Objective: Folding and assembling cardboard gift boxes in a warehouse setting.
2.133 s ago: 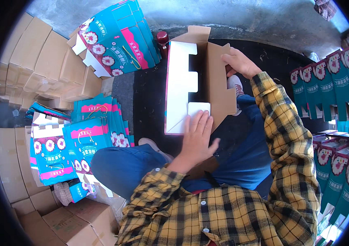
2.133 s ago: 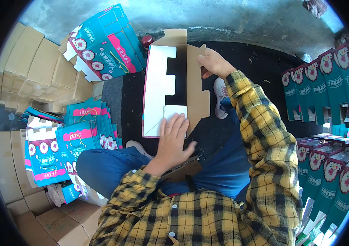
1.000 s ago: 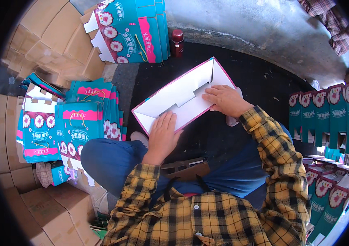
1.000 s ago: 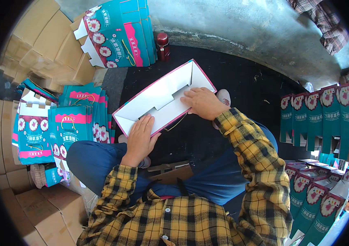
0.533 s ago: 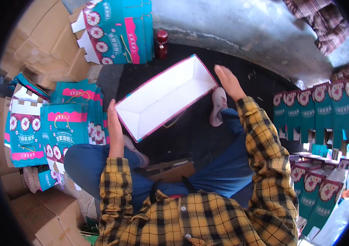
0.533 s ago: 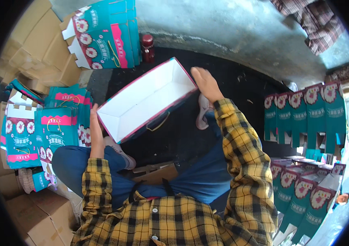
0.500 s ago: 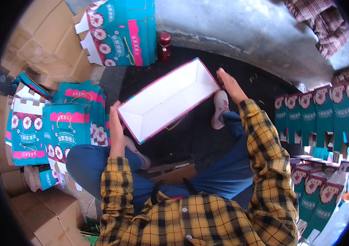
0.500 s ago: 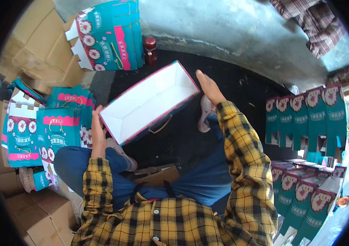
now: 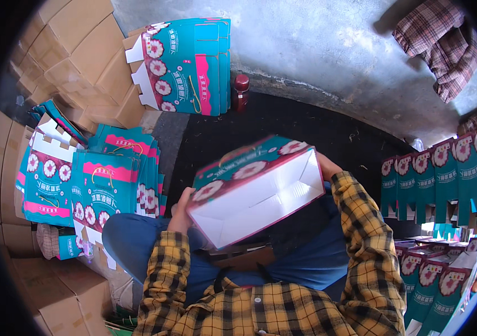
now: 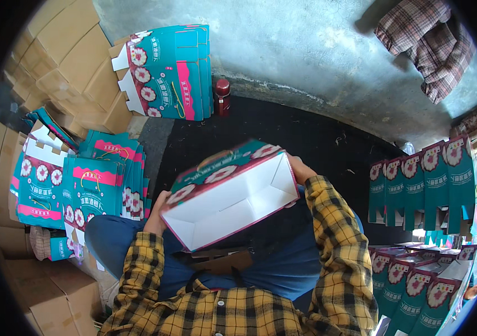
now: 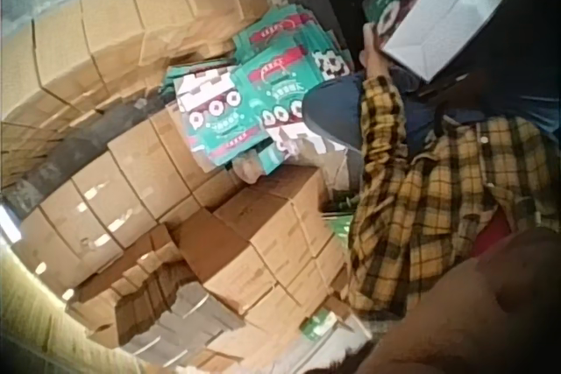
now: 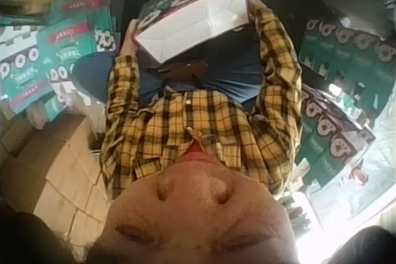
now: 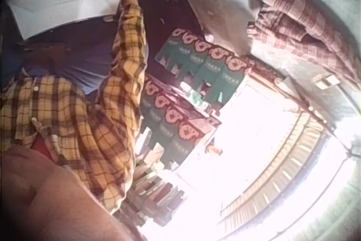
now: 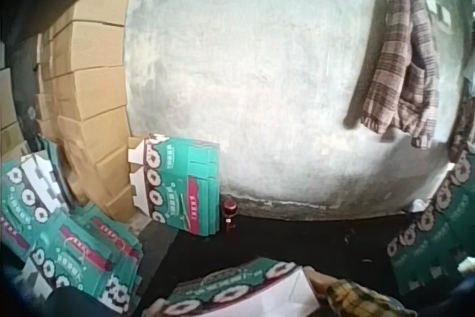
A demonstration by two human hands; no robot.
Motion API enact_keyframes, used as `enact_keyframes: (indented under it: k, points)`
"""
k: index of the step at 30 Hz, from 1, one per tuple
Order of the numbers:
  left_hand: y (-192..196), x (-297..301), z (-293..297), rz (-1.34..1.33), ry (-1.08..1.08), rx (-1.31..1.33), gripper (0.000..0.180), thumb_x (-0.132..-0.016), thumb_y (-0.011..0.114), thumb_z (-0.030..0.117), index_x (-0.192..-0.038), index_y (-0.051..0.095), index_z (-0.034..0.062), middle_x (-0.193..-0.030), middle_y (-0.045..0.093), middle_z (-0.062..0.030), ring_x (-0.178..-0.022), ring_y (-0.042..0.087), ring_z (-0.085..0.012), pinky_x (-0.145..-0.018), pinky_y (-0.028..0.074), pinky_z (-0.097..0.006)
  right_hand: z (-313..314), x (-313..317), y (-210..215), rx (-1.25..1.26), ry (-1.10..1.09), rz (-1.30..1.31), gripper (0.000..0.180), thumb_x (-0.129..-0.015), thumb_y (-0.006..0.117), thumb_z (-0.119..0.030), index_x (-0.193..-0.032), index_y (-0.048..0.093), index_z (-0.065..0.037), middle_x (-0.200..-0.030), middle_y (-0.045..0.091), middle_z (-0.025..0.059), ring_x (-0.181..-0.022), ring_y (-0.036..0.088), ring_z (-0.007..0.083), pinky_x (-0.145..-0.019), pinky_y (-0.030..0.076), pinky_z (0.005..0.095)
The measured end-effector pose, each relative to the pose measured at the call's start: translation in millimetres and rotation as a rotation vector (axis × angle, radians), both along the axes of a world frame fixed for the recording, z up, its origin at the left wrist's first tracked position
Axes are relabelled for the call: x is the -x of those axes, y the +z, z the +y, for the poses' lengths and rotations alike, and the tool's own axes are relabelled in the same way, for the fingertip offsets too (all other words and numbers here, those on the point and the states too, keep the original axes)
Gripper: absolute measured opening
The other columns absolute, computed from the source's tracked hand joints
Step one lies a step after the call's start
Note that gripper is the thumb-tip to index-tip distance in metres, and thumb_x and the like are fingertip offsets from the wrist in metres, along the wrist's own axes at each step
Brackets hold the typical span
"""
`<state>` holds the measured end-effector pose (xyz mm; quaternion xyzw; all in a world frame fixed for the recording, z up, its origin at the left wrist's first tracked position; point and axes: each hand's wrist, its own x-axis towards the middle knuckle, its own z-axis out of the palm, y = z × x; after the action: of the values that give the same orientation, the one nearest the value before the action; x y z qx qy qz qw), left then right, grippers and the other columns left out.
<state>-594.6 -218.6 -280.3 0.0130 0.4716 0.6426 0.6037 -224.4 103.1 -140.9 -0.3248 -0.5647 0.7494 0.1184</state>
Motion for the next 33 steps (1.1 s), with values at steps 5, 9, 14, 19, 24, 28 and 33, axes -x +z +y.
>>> enact_keyframes:
  k: [5, 9, 14, 19, 24, 28, 33]
  points:
    - [109, -33, 22, 0.346, 0.077, -0.317, 0.05, -0.096, 0.051, 0.022, -0.141, 0.051, -0.0013, -0.138, 0.06, -0.0126, -0.133, 0.054, -0.025, -0.115, 0.038, -0.043, -17, 7, 67, 0.098, -0.218, 0.339, 0.07, -0.109, 0.036, -0.06, -0.146, 0.049, -0.001, -0.141, 0.059, 0.0161, -0.125, 0.061, 0.0277, -0.108, 0.049, 0.0441]
    - [104, -18, 24, 0.239, 0.195, -0.244, 0.058, -0.106, 0.044, 0.045, -0.148, 0.047, 0.0057, -0.146, 0.054, -0.0102, -0.135, 0.049, -0.0247, -0.113, 0.035, -0.04, 3, -6, 35, -0.112, -0.232, 0.052, 0.08, -0.105, 0.029, -0.069, -0.154, 0.046, -0.009, -0.151, 0.053, 0.0143, -0.138, 0.048, 0.0297, -0.12, 0.029, 0.0489]
    - [62, -28, 20, 0.158, 0.22, -0.103, 0.064, -0.107, 0.043, 0.059, -0.148, 0.052, 0.0111, -0.14, 0.06, -0.0055, -0.132, 0.051, -0.0216, -0.113, 0.035, -0.041, -11, -14, -21, 0.022, -0.438, 0.022, 0.074, -0.105, 0.044, -0.064, -0.151, 0.05, -0.007, -0.144, 0.059, 0.0124, -0.132, 0.055, 0.0284, -0.112, 0.041, 0.0431]
    - [37, -34, 23, 0.17, 0.137, -0.107, 0.057, -0.11, 0.048, 0.041, -0.154, 0.045, 0.0067, -0.149, 0.055, -0.0073, -0.14, 0.047, -0.0219, -0.116, 0.036, -0.036, 2, -28, -34, 0.163, -0.363, -0.048, 0.072, -0.094, 0.07, -0.056, -0.139, 0.06, -0.001, -0.131, 0.066, 0.0096, -0.121, 0.062, 0.0202, -0.102, 0.05, 0.0374]
    - [37, -38, 30, 0.659, 0.033, -0.089, 0.057, -0.109, 0.049, 0.038, -0.151, 0.047, -0.0013, -0.152, 0.052, -0.0135, -0.142, 0.046, -0.0227, -0.119, 0.034, -0.036, 16, -28, -5, -0.097, -0.173, -0.202, 0.045, -0.096, 0.065, -0.044, -0.12, 0.072, -0.005, -0.114, 0.072, 0.0094, -0.107, 0.067, 0.0248, -0.093, 0.052, 0.0372]
    - [73, -55, 37, 1.103, -0.165, -0.057, 0.057, -0.106, 0.054, 0.042, -0.143, 0.056, -0.0013, -0.153, 0.05, -0.0211, -0.145, 0.043, -0.0322, -0.121, 0.031, -0.041, -1, -1, 28, -1.101, 0.118, -0.75, 0.025, -0.094, 0.062, -0.026, -0.098, 0.074, -0.004, -0.105, 0.074, 0.0139, -0.104, 0.068, 0.0345, -0.091, 0.052, 0.0415]
    - [96, -47, 56, 1.091, -0.415, 0.082, 0.062, -0.096, 0.067, 0.045, -0.138, 0.06, -0.0001, -0.147, 0.054, -0.0248, -0.144, 0.044, -0.0362, -0.12, 0.032, -0.043, -8, 25, 23, -1.759, 0.471, -0.717, 0.028, -0.098, 0.057, -0.026, -0.093, 0.071, -0.002, -0.1, 0.072, 0.0193, -0.104, 0.069, 0.0377, -0.094, 0.051, 0.0505]
